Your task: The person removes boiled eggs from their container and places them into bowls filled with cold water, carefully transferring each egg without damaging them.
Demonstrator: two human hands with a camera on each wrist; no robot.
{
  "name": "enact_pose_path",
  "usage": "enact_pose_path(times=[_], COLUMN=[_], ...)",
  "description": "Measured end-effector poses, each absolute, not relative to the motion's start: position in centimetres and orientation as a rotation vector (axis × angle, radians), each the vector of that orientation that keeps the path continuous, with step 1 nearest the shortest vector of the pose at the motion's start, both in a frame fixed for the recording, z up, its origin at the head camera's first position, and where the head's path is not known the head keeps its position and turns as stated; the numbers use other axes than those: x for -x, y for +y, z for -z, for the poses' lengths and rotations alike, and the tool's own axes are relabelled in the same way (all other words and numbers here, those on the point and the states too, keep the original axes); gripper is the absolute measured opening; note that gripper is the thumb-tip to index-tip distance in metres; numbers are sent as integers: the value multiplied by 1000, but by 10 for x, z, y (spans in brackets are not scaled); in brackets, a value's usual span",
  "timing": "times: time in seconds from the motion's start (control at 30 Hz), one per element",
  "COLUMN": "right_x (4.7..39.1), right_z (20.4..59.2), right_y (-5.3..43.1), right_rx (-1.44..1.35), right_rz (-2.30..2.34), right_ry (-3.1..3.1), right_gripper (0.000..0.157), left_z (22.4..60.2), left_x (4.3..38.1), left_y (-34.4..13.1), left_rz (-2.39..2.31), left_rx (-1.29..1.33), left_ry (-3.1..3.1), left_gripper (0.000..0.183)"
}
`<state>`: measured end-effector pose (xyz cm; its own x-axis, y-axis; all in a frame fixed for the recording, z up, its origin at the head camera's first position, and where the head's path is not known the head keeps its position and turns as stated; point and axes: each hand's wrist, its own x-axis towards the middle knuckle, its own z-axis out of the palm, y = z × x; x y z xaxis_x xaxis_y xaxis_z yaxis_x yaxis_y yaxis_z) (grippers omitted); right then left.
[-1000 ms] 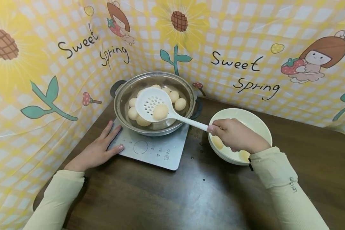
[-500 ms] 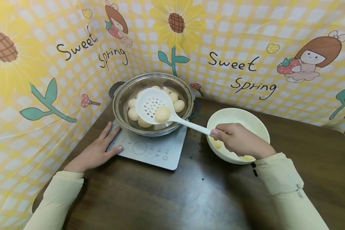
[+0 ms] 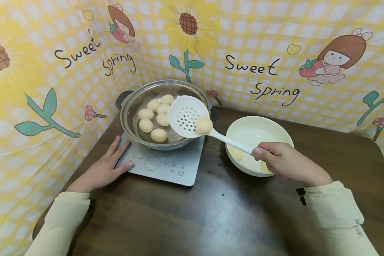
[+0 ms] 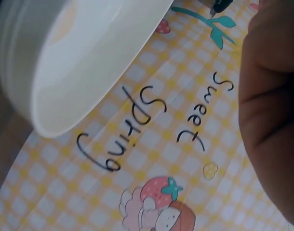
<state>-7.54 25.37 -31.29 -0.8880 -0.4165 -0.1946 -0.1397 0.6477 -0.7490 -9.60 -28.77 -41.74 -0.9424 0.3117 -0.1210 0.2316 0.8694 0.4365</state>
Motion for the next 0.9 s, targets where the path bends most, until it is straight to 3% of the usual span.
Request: enact_pose_path(times=[0.5, 0.77, 0.9], right_x=[39, 27, 25], right_z=[336, 352, 358], right_y=[321, 362, 374], right_rx=[360, 357, 361], right_rz=[1146, 1146, 1118], right_ry=[2550, 2568, 2574], right_gripper=[25, 42, 36], left_z=[413, 413, 417], left_x=[97, 96, 95], left_y=[-287, -285, -284], left_rz=[-634, -608, -606], left_rx=[-433, -419, -414], left_ry=[2858, 2851, 2849], left_gripper=[83, 83, 84])
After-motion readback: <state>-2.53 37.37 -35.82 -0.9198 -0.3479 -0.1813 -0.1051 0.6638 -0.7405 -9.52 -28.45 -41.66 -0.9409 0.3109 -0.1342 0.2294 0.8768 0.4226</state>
